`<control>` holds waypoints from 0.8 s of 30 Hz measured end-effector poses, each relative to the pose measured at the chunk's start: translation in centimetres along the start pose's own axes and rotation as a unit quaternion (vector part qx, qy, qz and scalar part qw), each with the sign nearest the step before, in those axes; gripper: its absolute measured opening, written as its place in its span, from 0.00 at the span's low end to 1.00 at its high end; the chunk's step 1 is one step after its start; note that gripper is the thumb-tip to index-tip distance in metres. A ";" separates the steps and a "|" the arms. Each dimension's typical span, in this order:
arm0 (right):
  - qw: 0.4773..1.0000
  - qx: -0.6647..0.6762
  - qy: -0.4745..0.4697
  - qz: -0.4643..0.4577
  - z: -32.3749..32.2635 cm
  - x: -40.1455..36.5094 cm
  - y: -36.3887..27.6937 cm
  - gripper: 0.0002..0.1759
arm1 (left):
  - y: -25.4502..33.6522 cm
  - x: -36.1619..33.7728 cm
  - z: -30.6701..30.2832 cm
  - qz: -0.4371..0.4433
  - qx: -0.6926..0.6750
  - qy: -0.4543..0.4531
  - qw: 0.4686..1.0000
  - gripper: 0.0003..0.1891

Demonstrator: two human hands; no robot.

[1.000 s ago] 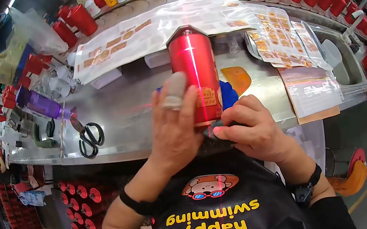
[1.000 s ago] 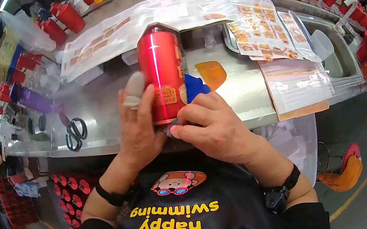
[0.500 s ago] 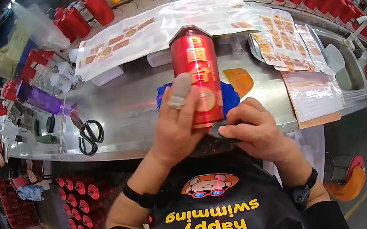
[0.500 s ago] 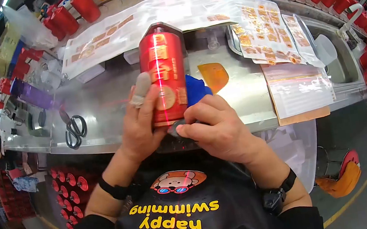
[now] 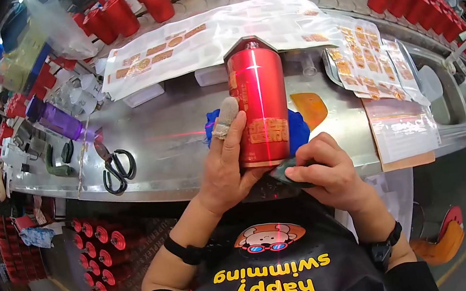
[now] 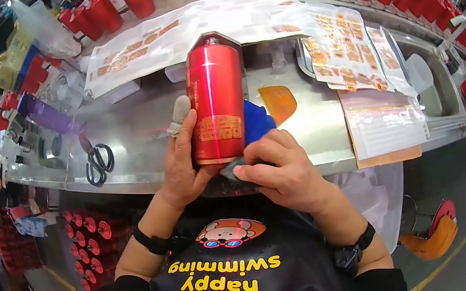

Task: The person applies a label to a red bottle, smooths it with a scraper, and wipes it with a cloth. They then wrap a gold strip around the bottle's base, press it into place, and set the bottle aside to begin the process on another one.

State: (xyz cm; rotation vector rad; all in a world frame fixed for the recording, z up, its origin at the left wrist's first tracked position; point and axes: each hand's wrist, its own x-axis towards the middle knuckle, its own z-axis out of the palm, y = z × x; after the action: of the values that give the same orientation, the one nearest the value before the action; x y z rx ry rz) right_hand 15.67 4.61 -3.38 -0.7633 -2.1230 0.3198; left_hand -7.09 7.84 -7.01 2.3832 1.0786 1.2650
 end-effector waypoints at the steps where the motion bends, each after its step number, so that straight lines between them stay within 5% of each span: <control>1: 1.000 -0.003 -0.007 0.000 -0.3 -0.1 0.1 0.22 | -0.1 -0.2 0.0 -0.013 -0.004 0.002 1.000 0.49; 6: 0.998 0.020 -0.002 0.059 -1.9 -0.1 0.1 0.23 | 0.7 0.6 -1.6 -0.025 0.089 -0.031 0.995 0.51; 9: 0.998 -0.008 0.023 0.052 -3.1 1.5 -0.3 0.23 | 2.1 2.0 -2.7 0.040 0.153 -0.011 0.987 0.52; 14: 0.989 -0.136 -0.001 -0.060 -1.8 6.1 -1.0 0.18 | 2.3 1.9 -1.5 0.037 0.107 0.023 0.993 0.52; 18: 0.981 -0.165 -0.097 -0.019 -1.0 4.8 -2.0 0.21 | 1.8 1.5 -1.4 0.020 0.072 0.028 0.997 0.52; 24: 0.992 -0.102 -0.077 -0.011 -1.8 4.3 -1.7 0.20 | 1.9 1.7 -1.4 0.032 0.072 0.027 0.997 0.52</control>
State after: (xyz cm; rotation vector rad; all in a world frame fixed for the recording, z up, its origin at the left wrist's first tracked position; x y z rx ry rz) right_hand 14.34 5.93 1.23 -0.8547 -2.3333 0.1547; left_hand -6.66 7.52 -4.19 2.5214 1.1553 1.3210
